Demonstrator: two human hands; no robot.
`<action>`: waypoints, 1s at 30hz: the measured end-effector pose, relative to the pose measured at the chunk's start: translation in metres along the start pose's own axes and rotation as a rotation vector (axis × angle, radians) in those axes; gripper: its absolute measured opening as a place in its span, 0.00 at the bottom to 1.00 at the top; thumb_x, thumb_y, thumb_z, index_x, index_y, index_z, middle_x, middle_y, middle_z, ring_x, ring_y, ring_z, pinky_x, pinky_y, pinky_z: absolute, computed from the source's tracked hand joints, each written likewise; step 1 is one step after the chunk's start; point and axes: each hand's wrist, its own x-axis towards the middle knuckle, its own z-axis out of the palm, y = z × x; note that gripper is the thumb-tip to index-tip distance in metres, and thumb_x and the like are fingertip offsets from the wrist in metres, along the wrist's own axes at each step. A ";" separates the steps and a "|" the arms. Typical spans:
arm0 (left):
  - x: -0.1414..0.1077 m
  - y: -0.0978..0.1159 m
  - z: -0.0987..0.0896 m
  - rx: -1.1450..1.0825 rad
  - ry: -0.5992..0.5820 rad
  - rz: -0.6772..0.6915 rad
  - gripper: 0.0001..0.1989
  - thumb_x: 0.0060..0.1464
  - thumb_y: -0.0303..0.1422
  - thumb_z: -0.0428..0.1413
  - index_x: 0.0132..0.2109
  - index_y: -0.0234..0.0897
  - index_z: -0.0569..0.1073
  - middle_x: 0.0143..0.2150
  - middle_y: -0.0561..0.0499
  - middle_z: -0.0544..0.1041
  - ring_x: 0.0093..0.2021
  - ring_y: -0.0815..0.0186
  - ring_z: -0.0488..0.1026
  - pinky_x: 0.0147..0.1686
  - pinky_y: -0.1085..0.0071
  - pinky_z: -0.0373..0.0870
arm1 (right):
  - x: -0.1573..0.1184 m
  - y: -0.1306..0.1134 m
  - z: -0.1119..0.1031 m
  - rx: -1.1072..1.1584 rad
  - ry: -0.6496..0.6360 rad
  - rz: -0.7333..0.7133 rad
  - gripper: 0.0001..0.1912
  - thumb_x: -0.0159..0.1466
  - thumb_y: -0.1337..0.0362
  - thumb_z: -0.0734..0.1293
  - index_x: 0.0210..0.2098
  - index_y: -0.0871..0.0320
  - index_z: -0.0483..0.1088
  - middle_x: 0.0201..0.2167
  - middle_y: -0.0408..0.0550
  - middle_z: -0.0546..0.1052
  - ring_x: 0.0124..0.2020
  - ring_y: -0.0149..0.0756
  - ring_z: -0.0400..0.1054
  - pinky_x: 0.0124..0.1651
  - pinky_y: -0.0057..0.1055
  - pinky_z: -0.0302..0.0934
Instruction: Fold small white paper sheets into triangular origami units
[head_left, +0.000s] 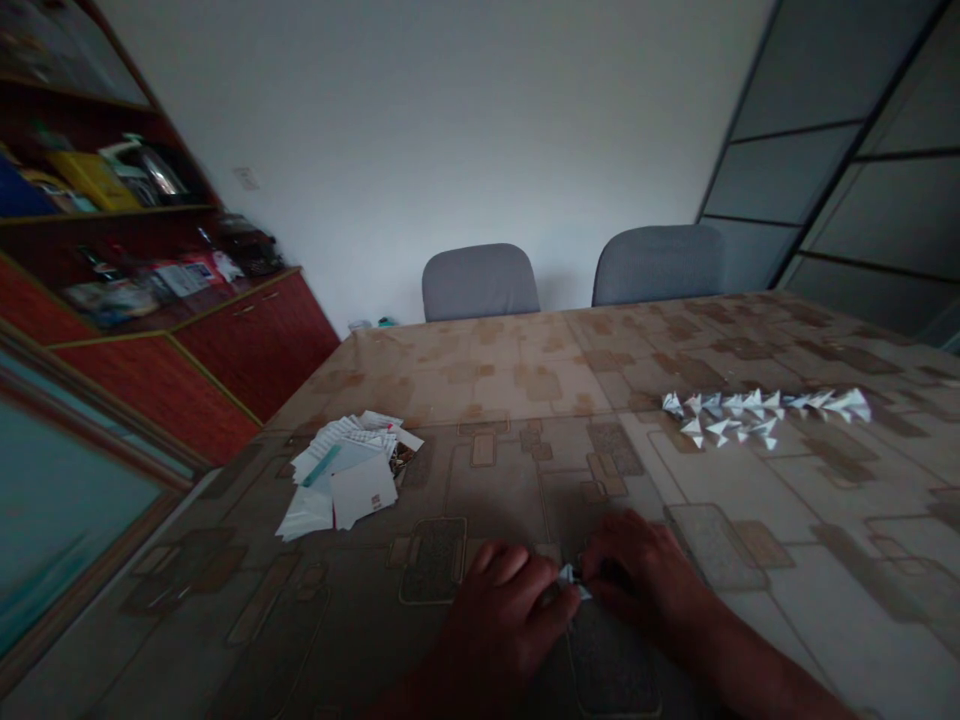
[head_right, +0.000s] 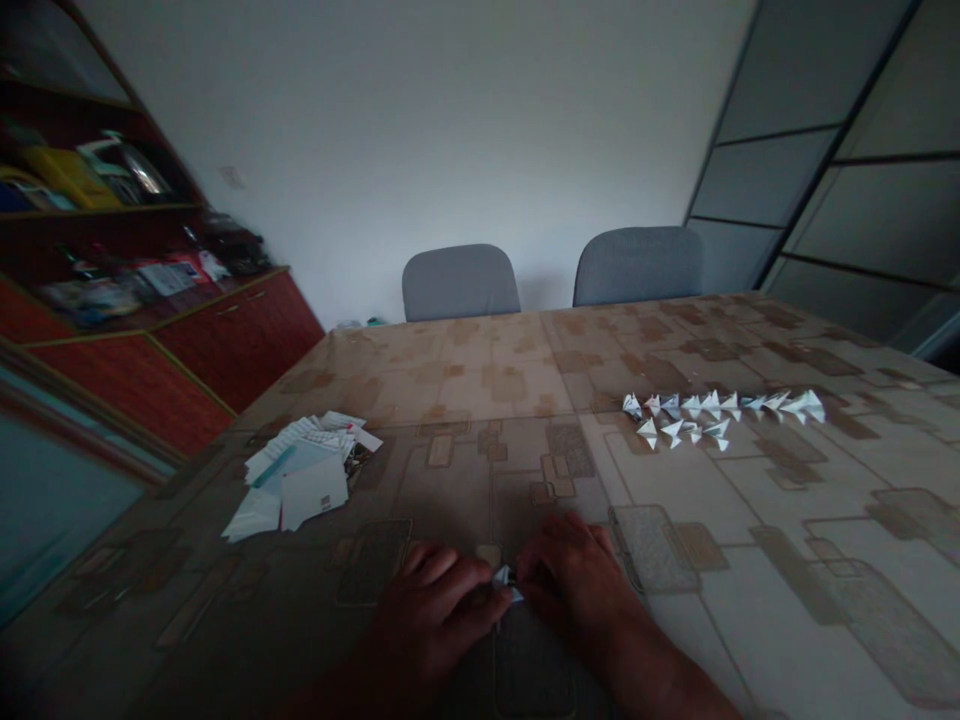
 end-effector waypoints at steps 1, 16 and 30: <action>0.000 0.000 0.001 -0.018 -0.009 -0.021 0.07 0.65 0.31 0.51 0.46 0.42 0.73 0.37 0.52 0.75 0.37 0.64 0.67 0.37 0.65 0.57 | 0.000 -0.001 -0.001 -0.003 -0.009 0.016 0.11 0.54 0.79 0.68 0.27 0.56 0.74 0.29 0.44 0.75 0.36 0.38 0.67 0.39 0.33 0.53; 0.017 -0.004 0.006 -0.019 0.070 0.058 0.07 0.59 0.33 0.59 0.33 0.37 0.72 0.30 0.55 0.75 0.35 0.66 0.68 0.38 0.66 0.59 | 0.002 0.008 -0.002 0.045 -0.030 -0.030 0.14 0.52 0.81 0.68 0.28 0.55 0.75 0.28 0.43 0.75 0.35 0.37 0.68 0.38 0.31 0.55; 0.031 -0.011 0.005 -0.581 0.030 -0.552 0.07 0.46 0.21 0.56 0.28 0.35 0.78 0.26 0.52 0.79 0.29 0.66 0.74 0.31 0.73 0.65 | -0.002 -0.003 -0.008 0.029 0.070 -0.234 0.08 0.61 0.73 0.68 0.37 0.54 0.73 0.33 0.44 0.76 0.36 0.40 0.69 0.40 0.35 0.57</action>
